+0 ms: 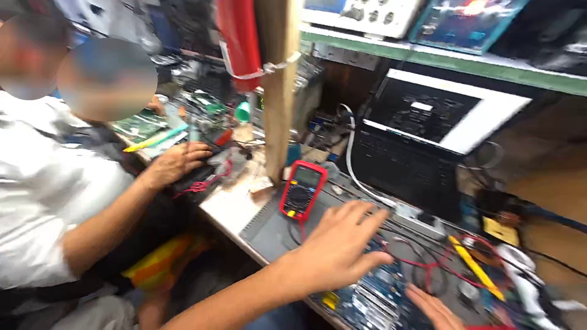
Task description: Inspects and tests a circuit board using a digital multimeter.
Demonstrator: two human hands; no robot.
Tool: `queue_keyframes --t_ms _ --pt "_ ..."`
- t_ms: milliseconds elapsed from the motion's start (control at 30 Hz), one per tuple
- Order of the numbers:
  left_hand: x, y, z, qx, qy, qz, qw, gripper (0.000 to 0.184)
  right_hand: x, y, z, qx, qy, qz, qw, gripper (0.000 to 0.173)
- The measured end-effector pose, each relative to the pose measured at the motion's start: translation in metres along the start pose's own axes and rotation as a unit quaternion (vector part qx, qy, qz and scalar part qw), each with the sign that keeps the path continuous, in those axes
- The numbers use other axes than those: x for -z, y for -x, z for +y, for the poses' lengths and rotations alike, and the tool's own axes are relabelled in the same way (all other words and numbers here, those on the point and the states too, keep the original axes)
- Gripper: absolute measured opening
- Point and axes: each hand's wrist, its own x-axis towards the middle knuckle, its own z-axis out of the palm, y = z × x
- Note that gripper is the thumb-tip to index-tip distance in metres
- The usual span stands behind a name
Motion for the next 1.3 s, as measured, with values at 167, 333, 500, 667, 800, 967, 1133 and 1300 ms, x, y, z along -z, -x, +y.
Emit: queue_keyframes --t_ms 167,333,500,667,800,967,1133,1300 --pt "-0.032 0.081 0.025 -0.020 0.045 0.122 0.991 0.038 -0.020 -0.005 -0.012 -0.032 0.030 0.055 0.997 0.053" --pt "-0.042 0.088 0.006 0.021 -0.061 0.009 0.998 0.048 -0.019 -0.040 0.010 -0.049 0.116 0.052 0.991 0.061" --pt "-0.035 0.071 -0.008 0.088 -0.150 -0.062 0.983 0.074 0.014 -0.085 0.017 -0.113 0.158 -0.029 0.980 0.052" --pt "-0.037 0.061 -0.006 0.102 -0.144 -0.079 0.981 0.070 0.019 -0.117 0.019 -0.155 0.222 -0.050 0.961 0.036" --pt "-0.045 0.061 -0.011 0.102 -0.150 -0.051 0.982 0.064 0.023 -0.121 0.022 -0.150 0.231 -0.029 0.961 0.027" --pt "-0.043 0.062 -0.020 0.109 -0.153 -0.031 0.982 0.069 0.021 -0.118 0.030 -0.144 0.236 0.004 0.961 0.012" --pt "-0.041 0.045 -0.012 0.130 -0.184 -0.088 0.970 0.081 0.018 -0.137 0.032 -0.108 0.206 0.169 0.958 0.011" --pt "-0.050 0.030 -0.013 0.157 -0.212 -0.095 0.960 0.088 0.007 -0.161 0.037 -0.115 0.184 0.188 0.958 0.014"
